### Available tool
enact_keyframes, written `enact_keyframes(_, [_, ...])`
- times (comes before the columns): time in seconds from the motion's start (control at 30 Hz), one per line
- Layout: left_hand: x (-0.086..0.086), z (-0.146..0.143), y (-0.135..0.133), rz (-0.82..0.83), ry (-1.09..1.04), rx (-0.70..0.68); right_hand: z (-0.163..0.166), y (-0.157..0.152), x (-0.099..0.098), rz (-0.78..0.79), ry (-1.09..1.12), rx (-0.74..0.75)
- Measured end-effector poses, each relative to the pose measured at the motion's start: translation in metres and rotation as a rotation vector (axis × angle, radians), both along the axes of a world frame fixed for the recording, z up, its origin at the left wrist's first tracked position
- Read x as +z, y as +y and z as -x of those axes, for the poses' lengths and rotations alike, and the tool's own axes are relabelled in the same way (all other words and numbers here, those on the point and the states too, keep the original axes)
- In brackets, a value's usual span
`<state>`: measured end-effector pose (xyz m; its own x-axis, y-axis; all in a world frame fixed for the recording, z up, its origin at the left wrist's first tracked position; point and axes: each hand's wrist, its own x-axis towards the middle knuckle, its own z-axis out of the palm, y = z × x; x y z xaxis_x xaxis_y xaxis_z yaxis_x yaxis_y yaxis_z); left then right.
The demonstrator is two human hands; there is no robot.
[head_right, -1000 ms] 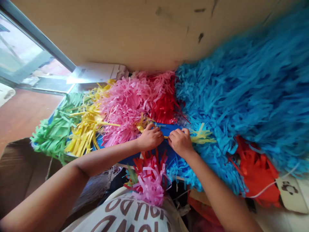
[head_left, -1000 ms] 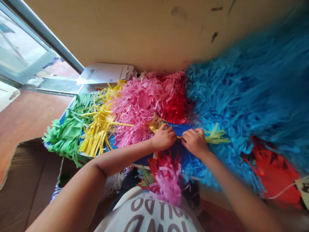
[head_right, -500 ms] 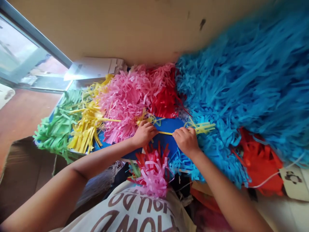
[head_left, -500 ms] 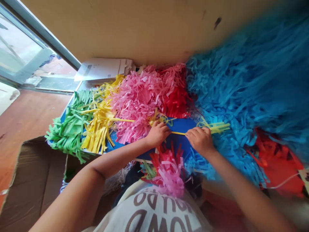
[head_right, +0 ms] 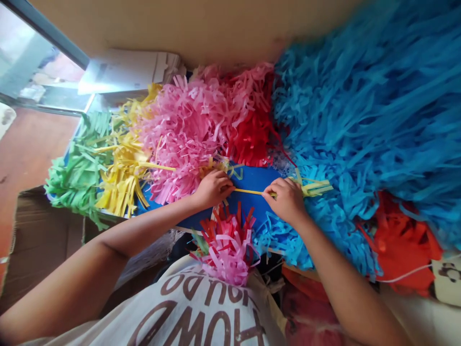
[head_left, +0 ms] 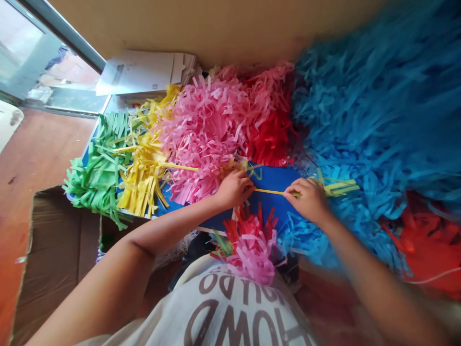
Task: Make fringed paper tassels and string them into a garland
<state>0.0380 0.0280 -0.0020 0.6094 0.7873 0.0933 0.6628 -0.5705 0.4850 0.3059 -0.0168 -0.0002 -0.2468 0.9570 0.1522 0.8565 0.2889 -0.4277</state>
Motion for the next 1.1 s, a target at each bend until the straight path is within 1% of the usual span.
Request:
enact_keyframes(0.13, [0.01,-0.003,0.0,-0.025,0.13,-0.034,0.006,0.013,0.005,0.104,-0.112,-0.101])
enact_keyframes(0.23, [0.015,-0.004,-0.001,-0.12,0.171,-0.144,0.007,0.025,0.009,0.224,-0.19,-0.096])
enact_keyframes(0.27, [0.015,-0.005,-0.002,-0.157,0.167,-0.19,0.008,0.027,0.012,0.234,-0.214,-0.089])
enact_keyframes(0.33, [0.016,-0.007,-0.004,-0.214,0.145,-0.262,0.012,0.026,0.018,0.17,-0.246,-0.022])
enact_keyframes(0.43, [0.016,-0.011,-0.005,-0.267,0.136,-0.277,0.022,0.016,0.026,-0.022,-0.243,0.248])
enact_keyframes(0.47, [0.016,-0.012,-0.006,-0.281,0.142,-0.285,0.026,0.013,0.026,-0.068,-0.245,0.327])
enact_keyframes(0.5, [0.016,-0.012,-0.006,-0.297,0.148,-0.299,0.029,0.01,0.026,-0.103,-0.255,0.374])
enact_keyframes(0.6, [0.017,-0.015,-0.006,-0.357,0.148,-0.333,0.037,0.007,0.02,-0.174,-0.318,0.389])
enact_keyframes(0.73, [0.01,-0.023,-0.008,-0.437,0.139,-0.295,0.045,0.015,0.015,-0.217,-0.33,0.373])
enact_keyframes(0.83, [0.002,-0.03,-0.005,-0.486,0.126,-0.243,0.051,0.021,0.017,-0.28,-0.344,0.356])
enact_keyframes(0.9, [0.003,-0.03,-0.001,-0.512,0.119,-0.202,0.053,0.022,0.023,-0.306,-0.321,0.336])
enact_keyframes(0.93, [0.008,-0.027,0.0,-0.522,0.113,-0.187,0.054,0.021,0.029,-0.311,-0.297,0.318])
enact_keyframes(1.0, [0.025,-0.015,-0.002,-0.532,0.078,-0.16,0.055,0.015,0.047,-0.307,-0.231,0.279])
enact_keyframes(1.03, [0.037,-0.008,-0.005,-0.528,0.046,-0.144,0.056,0.011,0.059,-0.268,-0.151,0.256])
enact_keyframes(1.07, [0.051,-0.001,-0.008,-0.519,0.008,-0.133,0.056,0.008,0.072,-0.195,-0.032,0.229])
enact_keyframes(1.1, [0.066,0.006,-0.012,-0.505,-0.032,-0.118,0.057,0.004,0.087,-0.078,0.125,0.203])
